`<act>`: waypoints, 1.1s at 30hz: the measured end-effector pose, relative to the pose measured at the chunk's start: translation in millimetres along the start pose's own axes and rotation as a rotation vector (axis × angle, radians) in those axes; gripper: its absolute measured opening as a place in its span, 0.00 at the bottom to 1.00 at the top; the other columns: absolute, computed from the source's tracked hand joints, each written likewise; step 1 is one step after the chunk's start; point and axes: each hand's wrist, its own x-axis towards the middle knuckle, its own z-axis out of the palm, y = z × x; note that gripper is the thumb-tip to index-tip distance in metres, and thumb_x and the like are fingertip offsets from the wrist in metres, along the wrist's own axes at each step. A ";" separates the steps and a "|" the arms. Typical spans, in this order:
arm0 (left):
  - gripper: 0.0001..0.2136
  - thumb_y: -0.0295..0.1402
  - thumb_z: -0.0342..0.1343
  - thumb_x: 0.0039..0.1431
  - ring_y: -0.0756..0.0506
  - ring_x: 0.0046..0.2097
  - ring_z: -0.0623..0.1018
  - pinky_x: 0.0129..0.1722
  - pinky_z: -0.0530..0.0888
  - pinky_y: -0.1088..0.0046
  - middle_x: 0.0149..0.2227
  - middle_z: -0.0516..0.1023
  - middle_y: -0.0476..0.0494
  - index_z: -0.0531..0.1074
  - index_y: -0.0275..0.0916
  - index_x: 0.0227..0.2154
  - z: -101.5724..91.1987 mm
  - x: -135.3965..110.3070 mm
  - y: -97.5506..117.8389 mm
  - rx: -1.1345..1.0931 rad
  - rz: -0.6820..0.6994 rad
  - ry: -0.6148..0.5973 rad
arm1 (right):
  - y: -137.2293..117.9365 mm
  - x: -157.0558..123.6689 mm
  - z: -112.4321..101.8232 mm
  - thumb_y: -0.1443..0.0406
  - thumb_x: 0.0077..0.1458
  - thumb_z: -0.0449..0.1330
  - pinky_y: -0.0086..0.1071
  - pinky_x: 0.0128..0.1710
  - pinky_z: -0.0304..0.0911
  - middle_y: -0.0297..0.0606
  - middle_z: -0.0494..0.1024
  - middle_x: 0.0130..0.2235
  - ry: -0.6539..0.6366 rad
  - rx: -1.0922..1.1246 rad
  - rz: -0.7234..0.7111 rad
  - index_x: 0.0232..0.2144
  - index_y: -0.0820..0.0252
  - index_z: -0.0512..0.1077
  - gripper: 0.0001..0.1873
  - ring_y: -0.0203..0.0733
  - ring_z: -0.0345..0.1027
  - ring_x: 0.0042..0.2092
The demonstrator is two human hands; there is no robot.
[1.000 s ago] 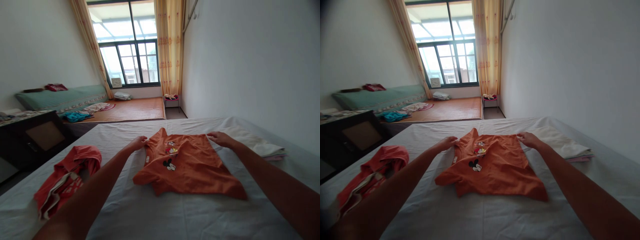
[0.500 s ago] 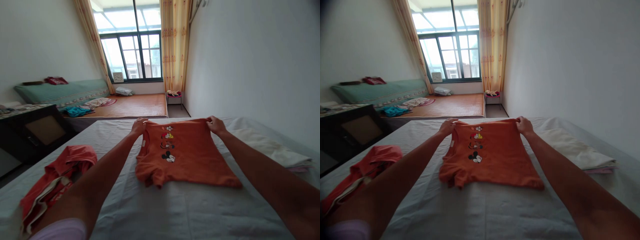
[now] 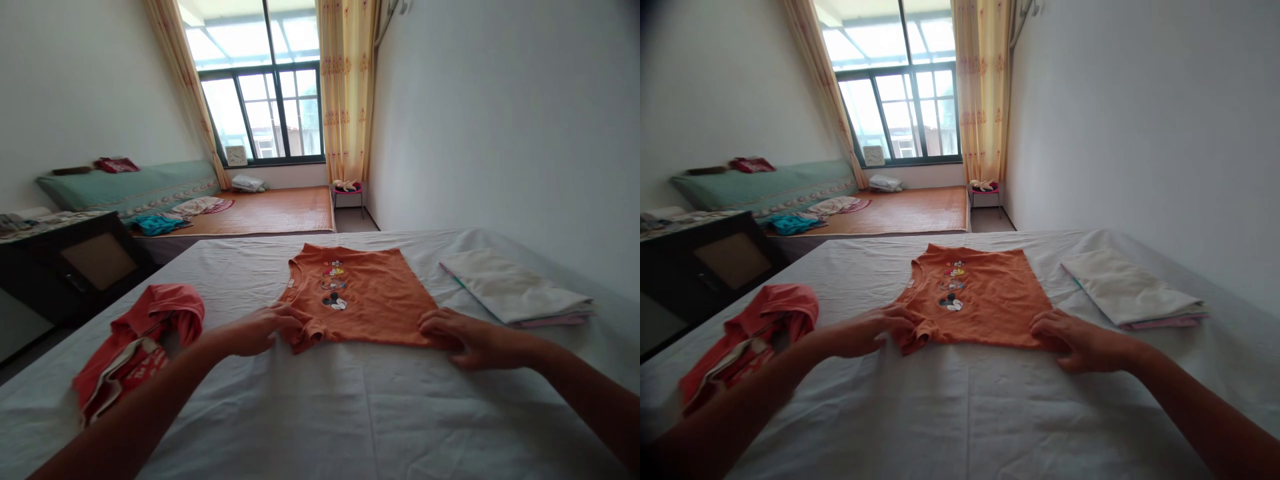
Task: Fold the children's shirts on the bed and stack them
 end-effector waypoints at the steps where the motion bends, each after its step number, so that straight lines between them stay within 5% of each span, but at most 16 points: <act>1: 0.21 0.23 0.52 0.52 0.42 0.54 0.70 0.55 0.64 0.67 0.54 0.71 0.46 0.73 0.48 0.48 8.4 2.2 -2.4 0.046 -0.017 0.057 | 2.0 -1.8 5.6 0.67 0.42 0.60 0.37 0.50 0.62 0.41 0.75 0.47 0.014 -0.018 -0.022 0.42 0.53 0.76 0.21 0.48 0.67 0.48; 4: 0.14 0.28 0.50 0.58 0.44 0.49 0.73 0.51 0.66 0.69 0.48 0.76 0.45 0.76 0.47 0.44 22.9 14.8 -15.7 0.128 -0.042 0.188 | 12.6 3.9 15.9 0.68 0.49 0.54 0.38 0.46 0.62 0.42 0.77 0.41 0.069 -0.033 -0.029 0.36 0.54 0.76 0.14 0.46 0.68 0.43; 8: 0.13 0.30 0.49 0.61 0.44 0.47 0.75 0.49 0.68 0.68 0.43 0.78 0.41 0.76 0.40 0.43 7.0 16.9 -27.4 0.008 0.000 0.322 | 22.0 4.5 6.7 0.64 0.55 0.54 0.36 0.40 0.62 0.39 0.76 0.31 0.189 -0.037 0.011 0.28 0.57 0.74 0.10 0.43 0.67 0.36; 11: 0.13 0.33 0.50 0.62 0.44 0.48 0.74 0.51 0.68 0.67 0.45 0.77 0.38 0.77 0.39 0.44 -11.0 3.1 -23.6 -0.114 0.089 0.199 | 20.4 -9.3 -5.8 0.59 0.56 0.54 0.34 0.39 0.61 0.39 0.75 0.31 0.219 0.050 0.040 0.28 0.59 0.73 0.12 0.42 0.66 0.35; 15: 0.11 0.34 0.54 0.60 0.44 0.48 0.74 0.51 0.68 0.68 0.45 0.77 0.40 0.77 0.42 0.44 -7.8 -10.8 -10.7 -0.126 0.148 -0.031 | 9.9 -27.7 -5.8 0.58 0.55 0.56 0.34 0.40 0.62 0.39 0.75 0.34 0.040 0.119 0.041 0.33 0.59 0.74 0.12 0.42 0.67 0.37; 18: 0.12 0.33 0.55 0.59 0.43 0.50 0.73 0.53 0.66 0.66 0.46 0.77 0.40 0.76 0.44 0.45 7.1 -10.8 -4.5 -0.076 0.162 -0.021 | 5.3 -33.8 3.1 0.62 0.50 0.59 0.35 0.46 0.62 0.42 0.75 0.41 -0.024 0.088 -0.012 0.41 0.57 0.74 0.14 0.45 0.67 0.44; 21: 0.11 0.33 0.55 0.59 0.43 0.48 0.74 0.52 0.67 0.66 0.44 0.78 0.40 0.78 0.43 0.42 15.6 -6.8 -5.7 -0.115 0.162 0.022 | 9.9 -32.6 7.5 0.65 0.51 0.58 0.37 0.49 0.60 0.43 0.75 0.43 0.014 0.021 -0.022 0.37 0.57 0.75 0.10 0.46 0.66 0.48; 24: 0.10 0.36 0.55 0.57 0.43 0.41 0.76 0.44 0.71 0.68 0.37 0.79 0.41 0.79 0.38 0.37 14.0 3.1 -15.8 -0.288 0.034 0.098 | 20.1 -20.5 1.2 0.62 0.52 0.58 0.37 0.48 0.61 0.43 0.76 0.40 0.085 0.078 0.012 0.33 0.59 0.75 0.08 0.45 0.68 0.44; 27: 0.15 0.41 0.57 0.54 0.43 0.35 0.77 0.34 0.73 0.70 0.32 0.79 0.42 0.77 0.34 0.35 8.4 23.7 -31.0 -0.530 -0.238 0.323 | 31.4 7.0 -10.5 0.56 0.54 0.57 0.35 0.41 0.65 0.40 0.76 0.35 0.249 0.299 0.126 0.35 0.61 0.73 0.14 0.43 0.70 0.38; 30: 0.21 0.46 0.59 0.49 0.44 0.35 0.77 0.32 0.73 0.72 0.32 0.79 0.42 0.75 0.33 0.39 6.2 46.5 -44.1 -0.746 -0.445 0.588 | 43.9 41.8 -15.3 0.51 0.51 0.58 0.31 0.32 0.65 0.41 0.76 0.35 0.542 0.469 0.335 0.37 0.61 0.70 0.20 0.41 0.70 0.35; 33: 0.27 0.52 0.57 0.49 0.45 0.36 0.77 0.30 0.72 0.74 0.35 0.78 0.43 0.71 0.35 0.45 10.5 56.0 -51.5 -0.878 -0.535 0.672 | 57.4 64.1 -8.0 0.49 0.53 0.54 0.31 0.29 0.66 0.44 0.77 0.37 0.663 0.565 0.514 0.42 0.61 0.68 0.23 0.43 0.71 0.35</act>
